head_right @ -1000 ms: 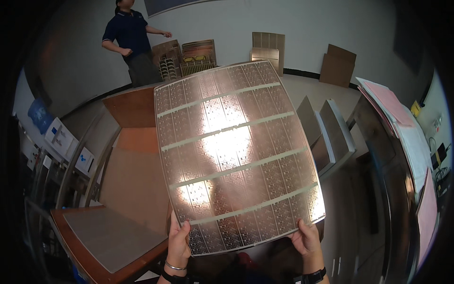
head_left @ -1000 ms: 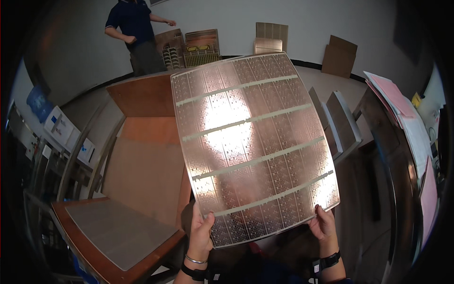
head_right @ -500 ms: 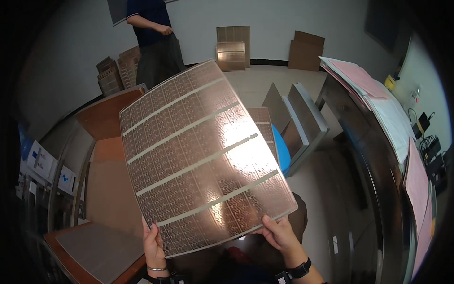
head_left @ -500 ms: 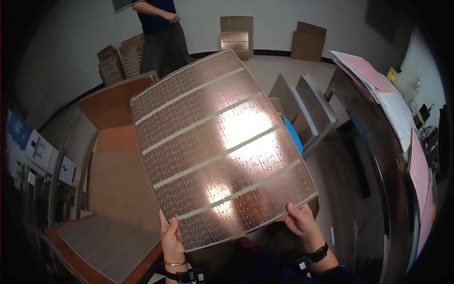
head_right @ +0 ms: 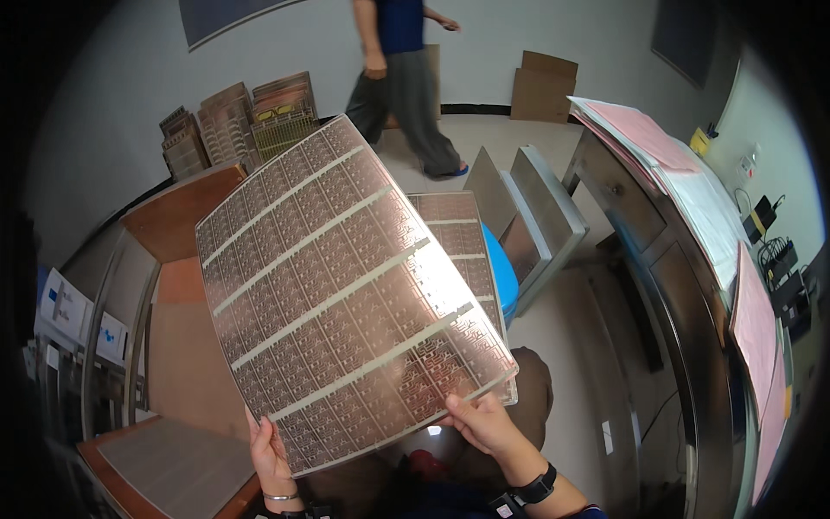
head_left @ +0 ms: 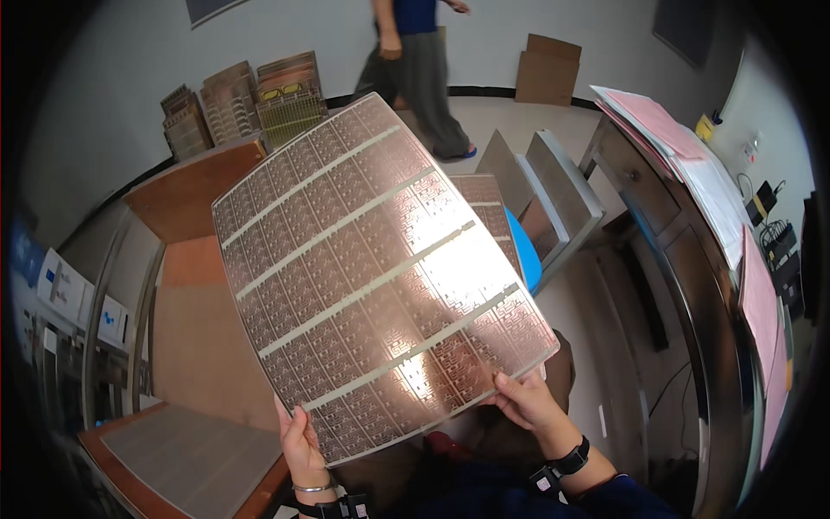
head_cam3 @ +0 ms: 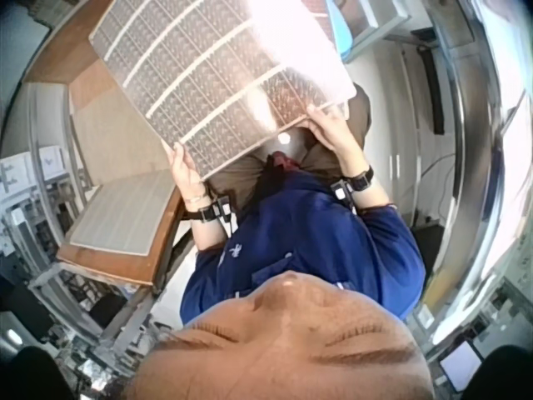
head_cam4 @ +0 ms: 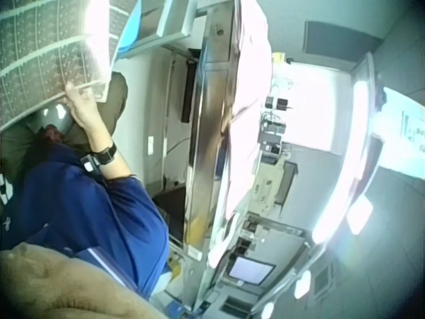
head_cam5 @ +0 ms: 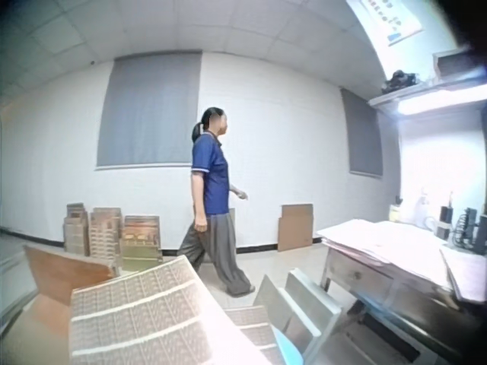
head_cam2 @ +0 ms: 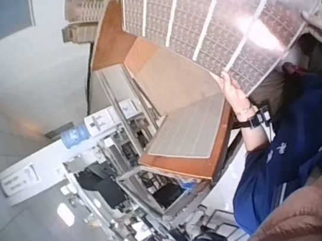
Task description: Sorting through paperwork and then inspecting large copper-colored circuit board panels at a fabrication station.
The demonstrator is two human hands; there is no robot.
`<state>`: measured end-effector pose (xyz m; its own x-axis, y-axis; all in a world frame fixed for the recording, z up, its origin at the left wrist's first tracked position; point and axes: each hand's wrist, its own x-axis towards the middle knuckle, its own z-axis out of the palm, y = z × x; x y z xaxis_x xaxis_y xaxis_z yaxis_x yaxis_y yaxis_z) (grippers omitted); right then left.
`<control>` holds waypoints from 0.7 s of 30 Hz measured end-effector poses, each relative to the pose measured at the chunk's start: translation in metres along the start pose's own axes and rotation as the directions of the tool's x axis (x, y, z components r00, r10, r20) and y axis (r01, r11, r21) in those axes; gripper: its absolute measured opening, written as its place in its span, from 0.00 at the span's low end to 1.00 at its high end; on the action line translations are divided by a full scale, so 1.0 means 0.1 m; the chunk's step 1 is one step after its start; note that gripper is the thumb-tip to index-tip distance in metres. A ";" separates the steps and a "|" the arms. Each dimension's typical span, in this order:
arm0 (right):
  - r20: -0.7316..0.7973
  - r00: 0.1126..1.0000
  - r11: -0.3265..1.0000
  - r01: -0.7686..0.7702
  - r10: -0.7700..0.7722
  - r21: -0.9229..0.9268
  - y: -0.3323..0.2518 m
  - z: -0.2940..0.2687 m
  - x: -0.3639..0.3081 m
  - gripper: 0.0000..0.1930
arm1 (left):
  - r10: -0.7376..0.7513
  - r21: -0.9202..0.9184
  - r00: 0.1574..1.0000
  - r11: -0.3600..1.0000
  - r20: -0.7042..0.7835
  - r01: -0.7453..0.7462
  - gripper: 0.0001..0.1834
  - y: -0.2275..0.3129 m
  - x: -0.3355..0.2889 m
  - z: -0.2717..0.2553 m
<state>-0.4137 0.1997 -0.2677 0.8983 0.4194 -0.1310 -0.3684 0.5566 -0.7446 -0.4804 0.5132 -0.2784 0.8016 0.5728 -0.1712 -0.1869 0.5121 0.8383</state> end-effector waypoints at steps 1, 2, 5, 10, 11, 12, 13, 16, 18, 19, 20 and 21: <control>0.043 0.998 0.999 -0.049 0.050 -0.012 0.05 0.01 0.01 0.26 | -0.019 -0.029 0.999 0.999 0.044 0.020 0.33 0.02 -0.01 -0.05; 0.062 0.996 0.998 -0.061 0.062 -0.012 0.11 0.06 0.01 0.26 | -0.032 -0.056 0.996 0.998 0.083 0.037 0.34 0.06 -0.03 -0.11; 0.081 0.957 0.960 -0.274 0.278 -0.057 0.36 0.34 0.20 0.33 | -0.032 0.064 0.999 0.997 -0.011 0.033 0.36 0.03 -0.02 -0.14; 0.173 0.963 0.978 -0.194 0.204 -0.071 0.13 0.78 0.66 0.24 | 0.115 -0.013 0.983 0.993 -0.146 -0.118 0.29 0.29 0.06 -0.04; 0.167 0.946 0.957 -0.256 0.277 -0.136 0.15 0.87 0.79 0.22 | 0.386 0.260 0.887 0.910 -0.253 -0.322 0.25 0.35 0.05 -0.10; 0.201 0.931 0.949 -0.278 0.304 -0.147 0.25 1.02 0.93 0.22 | 0.630 0.529 0.728 0.729 -0.270 -0.434 0.21 0.41 0.05 -0.14; 0.195 0.928 0.929 -0.263 0.318 -0.260 0.36 1.17 1.08 0.21 | 0.646 0.540 0.704 0.721 -0.296 -0.434 0.21 0.48 -0.02 -0.22; 0.241 0.891 0.854 -0.242 0.383 -0.461 0.78 1.85 1.33 0.16 | 0.669 0.443 0.742 0.653 0.040 -0.614 0.09 0.62 -0.39 -0.29; 0.236 0.883 0.781 -0.201 0.406 -0.591 1.28 2.02 1.55 0.14 | 0.459 0.373 0.832 0.747 0.311 -0.551 0.09 0.80 -0.51 -0.16; 0.246 0.868 0.706 -0.155 0.431 -0.691 1.57 2.04 1.68 0.14 | 0.408 0.318 0.808 0.768 0.426 -0.556 0.11 0.72 -0.50 -0.17; 0.246 0.857 0.621 -0.105 0.453 -0.777 1.88 2.02 1.82 0.14 | 0.280 0.279 0.822 0.845 0.495 -0.456 0.12 0.67 -0.50 -0.17; 0.343 0.825 0.495 0.089 0.449 -0.864 2.18 1.97 1.94 0.14 | 0.228 0.263 0.798 0.864 0.558 -0.430 0.12 0.62 -0.50 -0.17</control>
<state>-0.3668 0.5432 -0.3264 0.4938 0.8417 -0.2184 0.1049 -0.3070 -0.9459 -0.5418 0.5270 -0.2270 0.9140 0.2162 0.3433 -0.3573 0.0278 0.9336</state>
